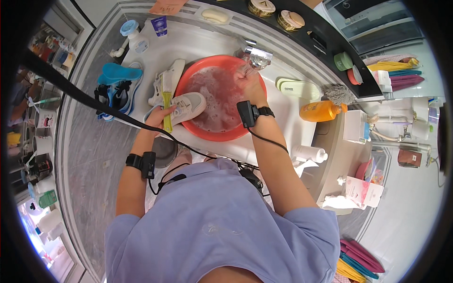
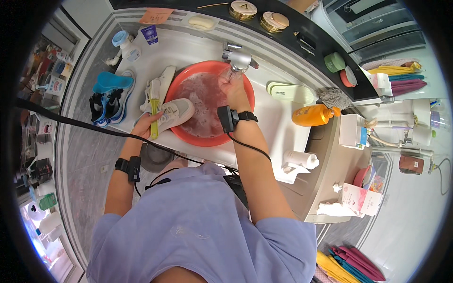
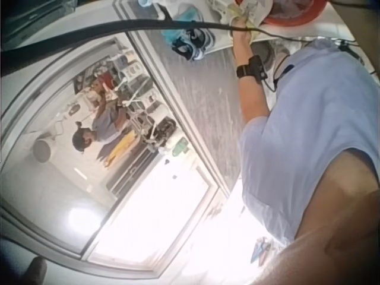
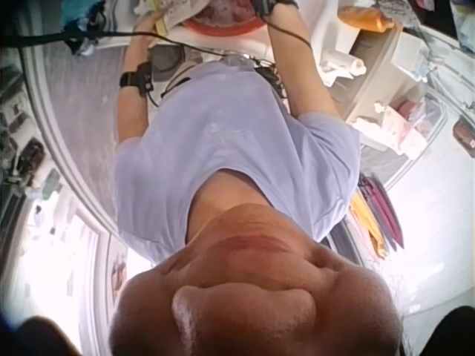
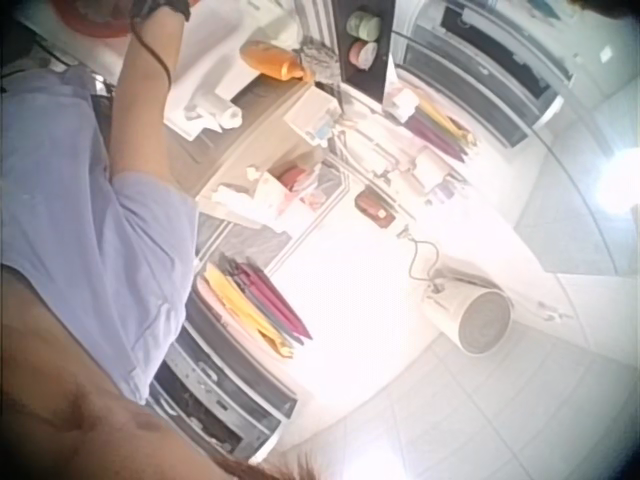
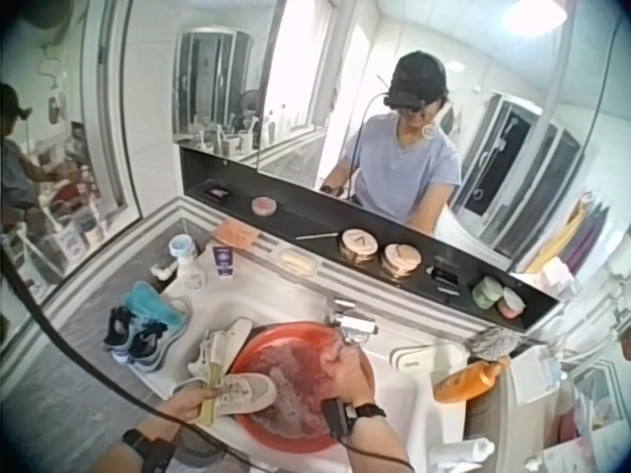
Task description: Scrubbing a pair of white sneakers in a basin with water and detergent using a brush.
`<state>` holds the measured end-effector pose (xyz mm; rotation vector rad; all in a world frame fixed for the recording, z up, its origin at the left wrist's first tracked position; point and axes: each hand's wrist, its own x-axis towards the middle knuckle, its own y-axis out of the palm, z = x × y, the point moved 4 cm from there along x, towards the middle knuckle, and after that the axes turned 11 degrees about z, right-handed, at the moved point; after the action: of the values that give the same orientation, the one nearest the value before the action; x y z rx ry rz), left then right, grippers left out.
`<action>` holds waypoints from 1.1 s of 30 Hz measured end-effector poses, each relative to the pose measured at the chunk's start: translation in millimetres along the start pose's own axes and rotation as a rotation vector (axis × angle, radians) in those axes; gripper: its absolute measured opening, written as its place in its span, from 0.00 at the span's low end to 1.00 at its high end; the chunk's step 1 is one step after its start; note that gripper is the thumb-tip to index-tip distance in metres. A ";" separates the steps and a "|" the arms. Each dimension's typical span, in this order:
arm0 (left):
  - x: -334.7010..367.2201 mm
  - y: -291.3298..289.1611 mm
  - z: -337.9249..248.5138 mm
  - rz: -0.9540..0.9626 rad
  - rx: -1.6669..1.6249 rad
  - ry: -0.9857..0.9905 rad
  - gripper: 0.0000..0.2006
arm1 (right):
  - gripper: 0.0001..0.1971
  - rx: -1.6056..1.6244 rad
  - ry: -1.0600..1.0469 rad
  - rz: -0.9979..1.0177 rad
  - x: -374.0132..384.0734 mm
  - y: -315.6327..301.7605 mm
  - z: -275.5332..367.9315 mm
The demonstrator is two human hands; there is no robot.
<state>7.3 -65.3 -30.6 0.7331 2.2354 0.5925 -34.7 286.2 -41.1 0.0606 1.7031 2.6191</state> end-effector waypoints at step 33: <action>-4.1 5.8 -2.1 -0.017 -0.176 -0.029 0.18 | 0.26 -1.297 -0.002 -0.755 8.0 -51.9 103.1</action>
<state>10.1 -64.1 -23.8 0.6287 2.1287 0.7542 -38.8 401.7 -46.6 -0.4688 -0.2353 2.4659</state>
